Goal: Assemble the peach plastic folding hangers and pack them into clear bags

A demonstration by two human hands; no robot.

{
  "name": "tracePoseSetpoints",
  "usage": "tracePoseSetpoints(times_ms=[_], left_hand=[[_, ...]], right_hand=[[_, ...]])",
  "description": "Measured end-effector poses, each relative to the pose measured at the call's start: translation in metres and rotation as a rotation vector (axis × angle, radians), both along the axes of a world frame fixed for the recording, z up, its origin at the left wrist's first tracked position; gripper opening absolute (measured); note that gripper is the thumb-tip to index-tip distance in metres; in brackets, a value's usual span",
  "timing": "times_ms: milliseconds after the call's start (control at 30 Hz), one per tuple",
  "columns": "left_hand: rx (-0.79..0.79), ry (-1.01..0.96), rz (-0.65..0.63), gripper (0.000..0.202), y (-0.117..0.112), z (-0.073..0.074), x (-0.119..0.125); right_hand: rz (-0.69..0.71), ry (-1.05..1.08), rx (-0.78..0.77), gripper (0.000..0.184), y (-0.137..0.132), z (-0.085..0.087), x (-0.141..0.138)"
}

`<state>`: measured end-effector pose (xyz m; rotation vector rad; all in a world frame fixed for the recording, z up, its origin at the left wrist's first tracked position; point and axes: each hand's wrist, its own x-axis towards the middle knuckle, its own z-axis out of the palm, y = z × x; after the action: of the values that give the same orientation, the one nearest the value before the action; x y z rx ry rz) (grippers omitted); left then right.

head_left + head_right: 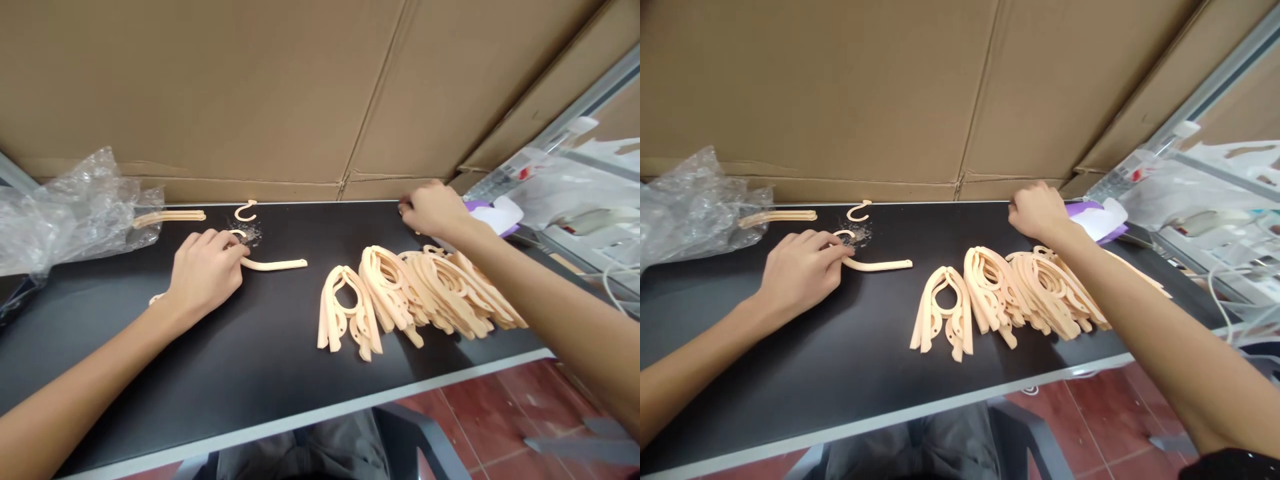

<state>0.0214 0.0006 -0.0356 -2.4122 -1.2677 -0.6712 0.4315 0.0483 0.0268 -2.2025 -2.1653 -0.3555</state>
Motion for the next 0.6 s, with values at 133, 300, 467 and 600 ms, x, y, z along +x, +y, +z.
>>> tracePoseSetpoints(times_ms=[133,300,467,600], left_hand=[[-0.095,-0.094,-0.214,0.032,-0.004,-0.003,0.010],[-0.265,-0.107,-0.386,0.033,-0.013,-0.011,0.019],[-0.281,-0.133,-0.378,0.034,-0.014,-0.011,0.019],[-0.340,-0.089,-0.400,0.035,-0.014,-0.011,0.019]], right_hand=[[-0.113,-0.127,-0.135,0.032,0.022,-0.030,0.019],[-0.166,-0.066,-0.170,0.021,0.037,-0.043,0.022],[-0.010,0.076,-0.143,0.024,0.040,-0.044,0.013],[0.114,0.226,-0.104,0.030,0.040,-0.047,-0.005]])
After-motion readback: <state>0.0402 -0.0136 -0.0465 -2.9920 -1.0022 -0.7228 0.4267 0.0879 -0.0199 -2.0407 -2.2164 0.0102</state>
